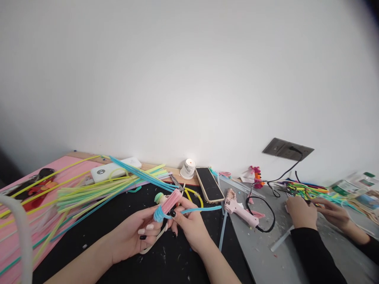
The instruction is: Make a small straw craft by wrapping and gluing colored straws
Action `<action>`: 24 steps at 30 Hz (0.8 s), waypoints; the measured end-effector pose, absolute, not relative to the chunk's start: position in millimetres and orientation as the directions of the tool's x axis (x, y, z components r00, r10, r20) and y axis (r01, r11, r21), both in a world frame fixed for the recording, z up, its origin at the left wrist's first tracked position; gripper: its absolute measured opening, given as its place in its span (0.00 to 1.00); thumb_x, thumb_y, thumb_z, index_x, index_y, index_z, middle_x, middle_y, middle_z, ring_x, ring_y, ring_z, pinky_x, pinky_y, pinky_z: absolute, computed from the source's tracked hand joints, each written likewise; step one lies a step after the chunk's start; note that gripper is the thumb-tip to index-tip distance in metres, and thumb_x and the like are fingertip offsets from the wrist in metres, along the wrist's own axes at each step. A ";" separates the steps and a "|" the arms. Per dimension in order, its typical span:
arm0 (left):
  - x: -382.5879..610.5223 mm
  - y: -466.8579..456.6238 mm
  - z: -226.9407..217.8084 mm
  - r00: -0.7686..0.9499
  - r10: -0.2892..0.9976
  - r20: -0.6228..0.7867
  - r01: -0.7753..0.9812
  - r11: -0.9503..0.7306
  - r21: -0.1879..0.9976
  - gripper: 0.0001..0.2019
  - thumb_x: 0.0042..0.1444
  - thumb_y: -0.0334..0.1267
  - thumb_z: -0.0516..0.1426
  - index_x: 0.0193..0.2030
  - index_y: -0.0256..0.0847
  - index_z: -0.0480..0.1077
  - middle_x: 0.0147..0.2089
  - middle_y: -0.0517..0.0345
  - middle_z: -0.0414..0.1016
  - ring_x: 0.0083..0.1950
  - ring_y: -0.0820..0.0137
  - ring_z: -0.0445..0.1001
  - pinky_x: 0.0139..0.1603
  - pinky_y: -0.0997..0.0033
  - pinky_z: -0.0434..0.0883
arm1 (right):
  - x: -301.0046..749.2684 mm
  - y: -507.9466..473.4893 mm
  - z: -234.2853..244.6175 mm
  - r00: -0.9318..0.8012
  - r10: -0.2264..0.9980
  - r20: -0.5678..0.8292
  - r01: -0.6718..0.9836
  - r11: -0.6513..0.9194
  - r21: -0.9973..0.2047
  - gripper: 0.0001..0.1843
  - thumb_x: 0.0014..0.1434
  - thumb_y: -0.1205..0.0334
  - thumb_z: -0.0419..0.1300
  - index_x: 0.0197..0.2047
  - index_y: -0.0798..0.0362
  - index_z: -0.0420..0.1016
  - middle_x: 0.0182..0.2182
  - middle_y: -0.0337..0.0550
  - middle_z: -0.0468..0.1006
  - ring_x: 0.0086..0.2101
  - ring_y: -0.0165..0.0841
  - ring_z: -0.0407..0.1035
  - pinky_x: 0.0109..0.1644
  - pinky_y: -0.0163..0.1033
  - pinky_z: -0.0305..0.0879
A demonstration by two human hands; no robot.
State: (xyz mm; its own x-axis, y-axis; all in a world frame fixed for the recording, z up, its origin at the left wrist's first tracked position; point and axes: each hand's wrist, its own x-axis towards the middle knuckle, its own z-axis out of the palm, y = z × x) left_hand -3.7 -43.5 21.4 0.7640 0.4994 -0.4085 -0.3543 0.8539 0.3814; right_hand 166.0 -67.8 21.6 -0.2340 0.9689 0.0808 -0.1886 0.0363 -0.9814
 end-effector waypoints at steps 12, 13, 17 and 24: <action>-1.3 -45.3 18.2 0.777 0.486 -0.400 -0.277 0.835 0.476 0.14 0.55 0.39 0.57 0.23 0.32 0.68 0.13 0.70 0.53 0.13 0.86 0.38 0.14 0.85 0.46 | 166.2 -69.4 22.2 -0.342 0.937 0.067 -0.343 -0.058 -0.938 0.10 0.55 0.59 0.64 0.35 0.55 0.71 0.18 0.34 0.72 0.15 0.21 0.55 0.19 0.30 0.44; 0.5 -46.2 19.4 0.755 0.526 -0.392 -0.293 0.805 0.517 0.13 0.54 0.41 0.57 0.25 0.32 0.69 0.13 0.69 0.55 0.13 0.86 0.40 0.14 0.85 0.47 | 166.3 -68.6 21.2 -0.324 0.944 0.065 -0.352 -0.057 -0.934 0.09 0.56 0.58 0.64 0.35 0.55 0.71 0.18 0.34 0.73 0.15 0.21 0.54 0.19 0.30 0.44; 7.5 -46.3 18.9 0.609 0.715 -0.344 -0.282 0.601 0.748 0.18 0.51 0.51 0.59 0.33 0.35 0.68 0.20 0.64 0.68 0.13 0.86 0.49 0.15 0.84 0.51 | 167.6 -65.7 18.6 -0.240 0.970 0.045 -0.402 -0.057 -0.914 0.10 0.55 0.59 0.64 0.33 0.56 0.70 0.18 0.34 0.71 0.14 0.20 0.51 0.19 0.30 0.43; 4.6 -42.5 9.2 0.366 0.930 -0.027 -0.165 0.093 0.982 0.21 0.54 0.50 0.57 0.50 0.39 0.65 0.35 0.57 0.76 0.25 0.74 0.71 0.27 0.74 0.69 | 167.6 -65.2 18.8 -0.176 0.984 0.002 -0.491 -0.086 -0.867 0.11 0.54 0.59 0.66 0.30 0.56 0.69 0.18 0.34 0.71 0.13 0.18 0.49 0.19 0.30 0.41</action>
